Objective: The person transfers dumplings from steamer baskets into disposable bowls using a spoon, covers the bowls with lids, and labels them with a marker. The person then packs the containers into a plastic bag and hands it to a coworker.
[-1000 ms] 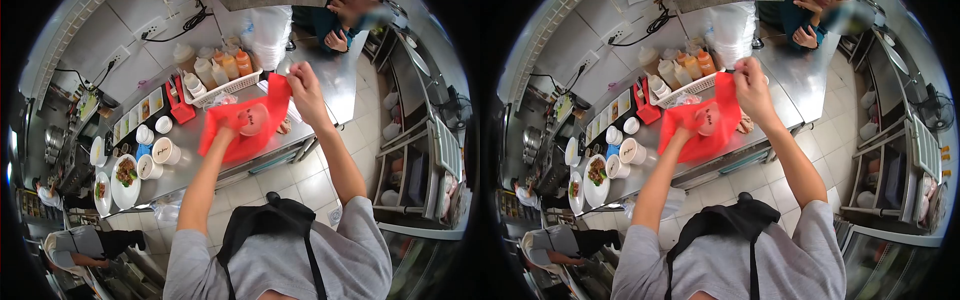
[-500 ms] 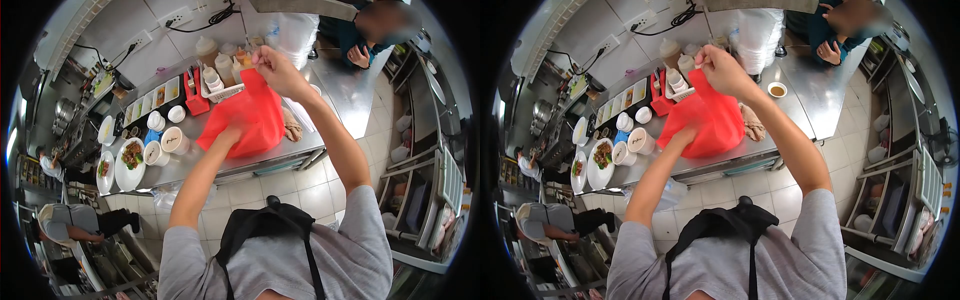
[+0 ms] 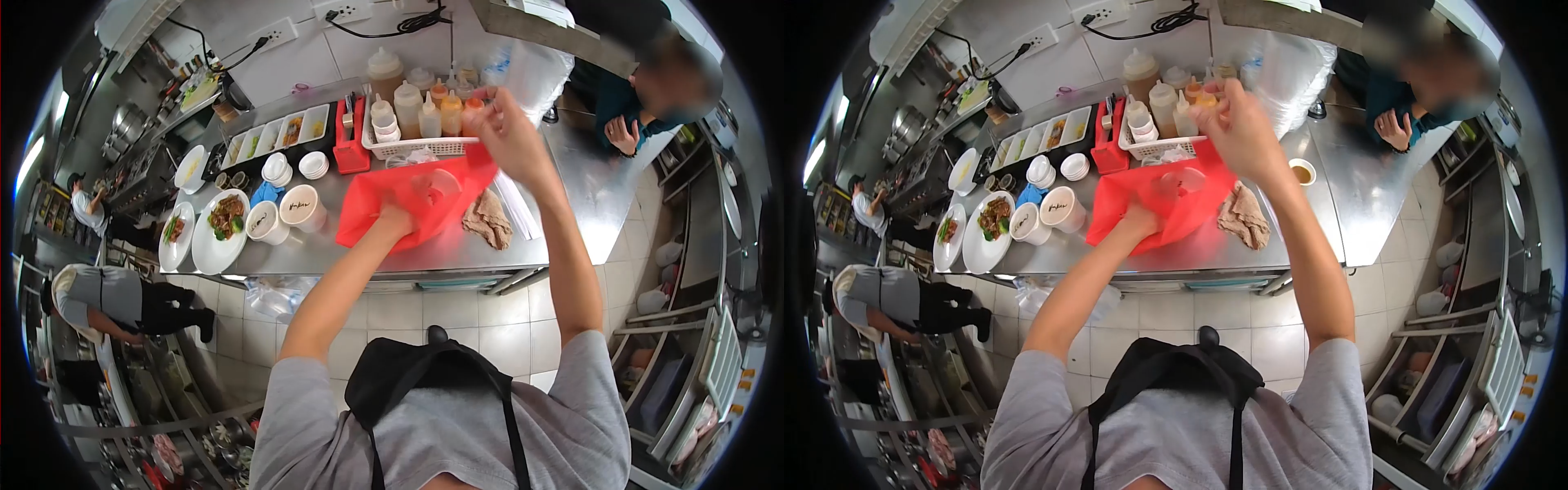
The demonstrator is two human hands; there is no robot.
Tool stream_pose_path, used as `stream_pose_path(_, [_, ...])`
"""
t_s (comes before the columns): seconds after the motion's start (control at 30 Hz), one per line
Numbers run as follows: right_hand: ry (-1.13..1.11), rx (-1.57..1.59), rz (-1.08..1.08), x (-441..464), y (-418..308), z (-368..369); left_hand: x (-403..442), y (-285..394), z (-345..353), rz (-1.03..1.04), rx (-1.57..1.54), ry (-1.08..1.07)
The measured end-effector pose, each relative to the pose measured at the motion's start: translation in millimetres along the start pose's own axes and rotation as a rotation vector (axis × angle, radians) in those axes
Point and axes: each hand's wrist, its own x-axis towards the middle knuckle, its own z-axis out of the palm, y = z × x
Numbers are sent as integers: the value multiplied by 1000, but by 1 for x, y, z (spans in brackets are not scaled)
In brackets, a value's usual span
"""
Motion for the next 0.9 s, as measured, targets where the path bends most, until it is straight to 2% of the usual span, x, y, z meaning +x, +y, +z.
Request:
stream_pose_path(0.07, [69, -400, -58, -19, 1, 9, -1, -7, 23, 211, 347, 355])
stream_pose_path(0.1, [-2, -317, 11, -26, 3, 11, 0, -9, 30, 312, 523, 535])
stream_pose_path(0.2, [-356, -446, 266, -31, 43, 12, -1, -29, 36, 272, 35, 343])
stream_pose_path(0.3, [-302, -761, 135, -46, 55, 8, 3, -35, 46, 383, 121, 377])
stream_pose_path(0.4, [-553, -579, 232, -45, 63, 0, 20, -21, 65, 222, -99, 358])
stream_pose_path(0.43, [-519, -539, 186, -46, 59, 0, 25, -19, 69, 184, -141, 360])
stream_pose_path(0.53, [-383, -323, 244, -36, 26, -6, 25, -20, 57, 188, -171, 320])
stream_pose_path(0.63, [-147, -358, 99, -30, -4, -11, 19, -25, 41, 201, -137, 227])
stream_pose_path(0.73, [-362, 195, 167, -21, -10, -2, 15, -29, 44, 157, -47, 151])
stream_pose_path(0.87, [-310, 95, 184, -13, 0, 2, 13, -36, 56, 57, 143, 52])
stream_pose_path(0.9, [-205, -78, 46, -14, 0, 0, 10, -35, 51, 52, 193, 38])
